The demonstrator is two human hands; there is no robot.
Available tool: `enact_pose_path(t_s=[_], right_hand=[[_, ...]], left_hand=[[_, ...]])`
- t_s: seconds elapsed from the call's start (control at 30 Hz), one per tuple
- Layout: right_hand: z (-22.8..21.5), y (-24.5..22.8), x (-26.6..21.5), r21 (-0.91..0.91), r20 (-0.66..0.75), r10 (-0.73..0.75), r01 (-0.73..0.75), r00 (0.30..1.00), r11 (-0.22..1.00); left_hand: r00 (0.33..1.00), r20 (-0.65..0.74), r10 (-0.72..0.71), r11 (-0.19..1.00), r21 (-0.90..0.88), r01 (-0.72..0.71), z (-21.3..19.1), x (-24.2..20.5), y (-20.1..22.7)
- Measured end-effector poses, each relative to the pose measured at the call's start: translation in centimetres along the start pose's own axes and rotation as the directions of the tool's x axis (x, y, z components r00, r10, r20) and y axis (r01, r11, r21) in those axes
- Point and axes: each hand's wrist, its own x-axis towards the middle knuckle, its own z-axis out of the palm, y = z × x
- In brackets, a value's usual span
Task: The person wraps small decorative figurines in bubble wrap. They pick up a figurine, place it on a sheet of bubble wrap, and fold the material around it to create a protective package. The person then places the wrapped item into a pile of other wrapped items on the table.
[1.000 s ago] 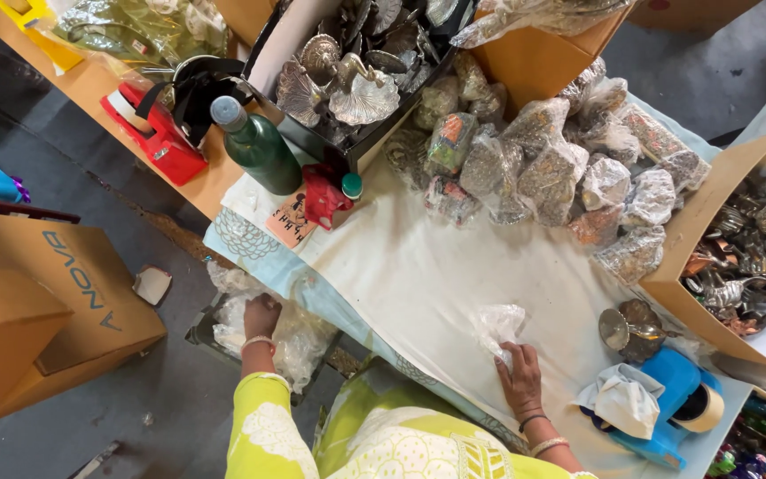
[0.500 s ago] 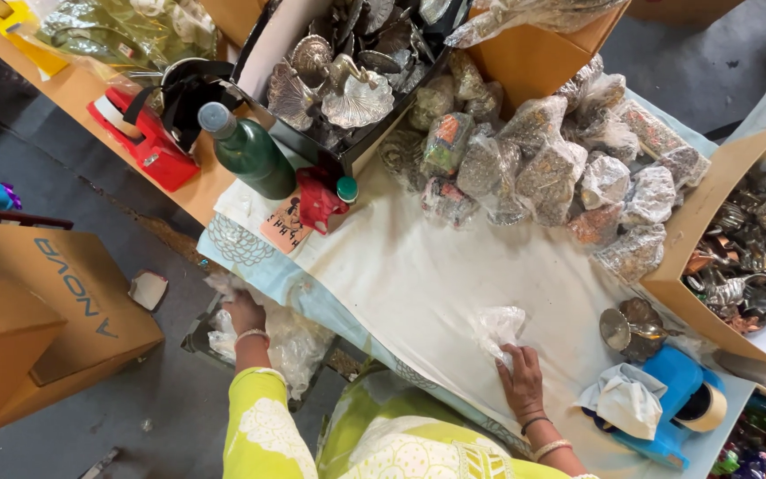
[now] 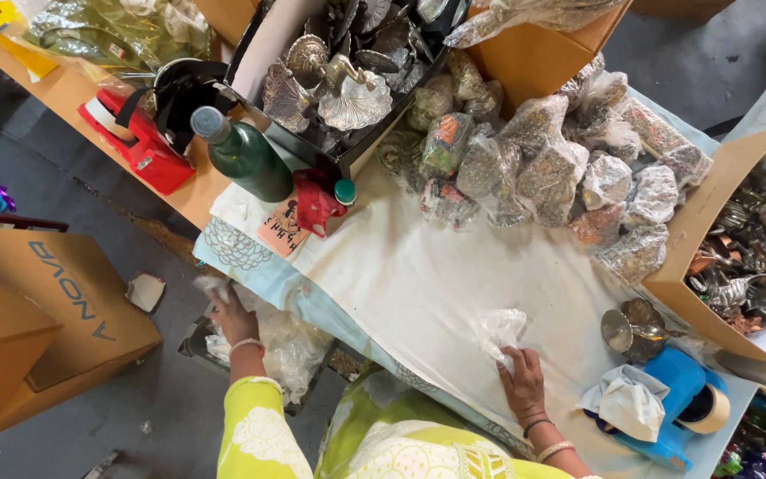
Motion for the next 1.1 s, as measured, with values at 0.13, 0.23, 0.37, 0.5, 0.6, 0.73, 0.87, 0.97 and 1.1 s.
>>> enact_pose_path(t_s=[0.13,0.23,0.37,0.5,0.6,0.73,0.87,0.97,1.1], right_hand=[[-0.1,-0.1,0.1,-0.007,0.003,-0.001,0.001,1.0,1.0],[0.0,-0.1,0.1,-0.018,0.001,-0.005,0.005,1.0,1.0],[0.0,-0.1,0.2,-0.028,0.002,-0.008,0.008,1.0,1.0],[-0.2,-0.3,0.2,-0.022,0.013,-0.007,0.007,1.0,1.0],[-0.2,-0.3,0.0,-0.022,0.026,0.002,-0.002,1.0,1.0],[0.0,0.0,-0.1,-0.011,0.016,-0.016,0.017,1.0,1.0],[0.1,0.3,-0.1,-0.013,0.012,-0.035,0.036,0.999,0.999],[0.1,0.2,-0.1,-0.008,0.008,-0.034,0.034,0.999,0.999],[-0.2,-0.3,0.0,0.002,-0.001,-0.039,0.039,0.999,0.999]], left_hand=[[0.961,0.252,0.112,0.741,0.623,-0.25,7.6,0.3,-6.1],[0.896,0.435,-0.087,0.824,0.538,-0.181,7.8,-1.6,-6.3],[0.958,0.285,-0.024,0.987,0.162,-0.024,8.4,0.5,-8.8],[0.981,0.196,-0.005,0.915,-0.394,0.084,7.1,2.3,-10.1],[0.995,0.089,0.039,0.921,-0.391,-0.001,5.0,1.7,-11.2],[0.96,-0.215,0.179,0.984,0.035,-0.176,-1.7,-4.1,-8.3],[0.99,-0.143,-0.014,0.996,0.089,0.027,-2.8,-12.1,-5.6],[0.998,-0.033,-0.059,0.994,0.091,0.062,-1.7,-17.0,-4.1],[0.976,0.215,0.034,0.988,0.14,-0.065,1.1,-18.7,-6.6]])
